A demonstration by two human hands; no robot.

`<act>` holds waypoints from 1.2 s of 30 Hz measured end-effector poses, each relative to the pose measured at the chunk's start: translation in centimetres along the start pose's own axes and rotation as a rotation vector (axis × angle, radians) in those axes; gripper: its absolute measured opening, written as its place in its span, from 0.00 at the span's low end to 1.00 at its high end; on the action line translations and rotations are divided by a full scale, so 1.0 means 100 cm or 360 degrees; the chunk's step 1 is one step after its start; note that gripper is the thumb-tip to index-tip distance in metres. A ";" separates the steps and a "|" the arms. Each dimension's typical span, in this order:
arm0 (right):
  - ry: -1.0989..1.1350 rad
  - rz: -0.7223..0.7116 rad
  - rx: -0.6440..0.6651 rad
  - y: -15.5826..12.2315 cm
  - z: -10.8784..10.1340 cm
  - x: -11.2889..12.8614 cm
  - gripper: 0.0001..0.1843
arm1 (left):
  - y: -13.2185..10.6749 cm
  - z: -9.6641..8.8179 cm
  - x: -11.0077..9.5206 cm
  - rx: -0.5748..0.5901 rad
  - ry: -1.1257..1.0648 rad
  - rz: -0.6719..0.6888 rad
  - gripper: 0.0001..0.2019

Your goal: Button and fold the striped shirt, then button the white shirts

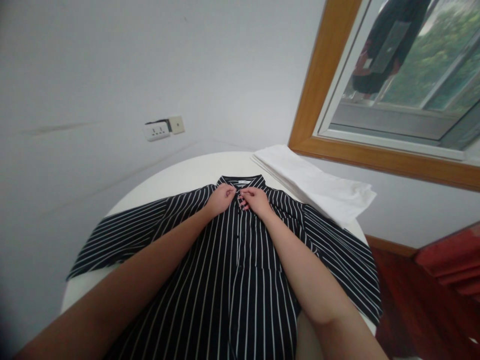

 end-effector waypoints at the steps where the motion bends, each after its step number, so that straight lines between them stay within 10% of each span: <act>1: 0.0003 0.0000 -0.0040 0.001 -0.001 -0.001 0.06 | 0.000 0.000 -0.001 0.0002 0.0013 0.0010 0.12; 36: -0.0983 -0.0413 -0.0389 -0.001 0.001 0.014 0.03 | 0.003 0.011 0.004 0.0092 0.0216 -0.0069 0.12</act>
Point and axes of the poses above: each hand's wrist, its own y-axis towards the middle knuckle, its own z-axis out of the palm, x = y × z, the point moved 8 cm from there along y, towards the middle knuckle
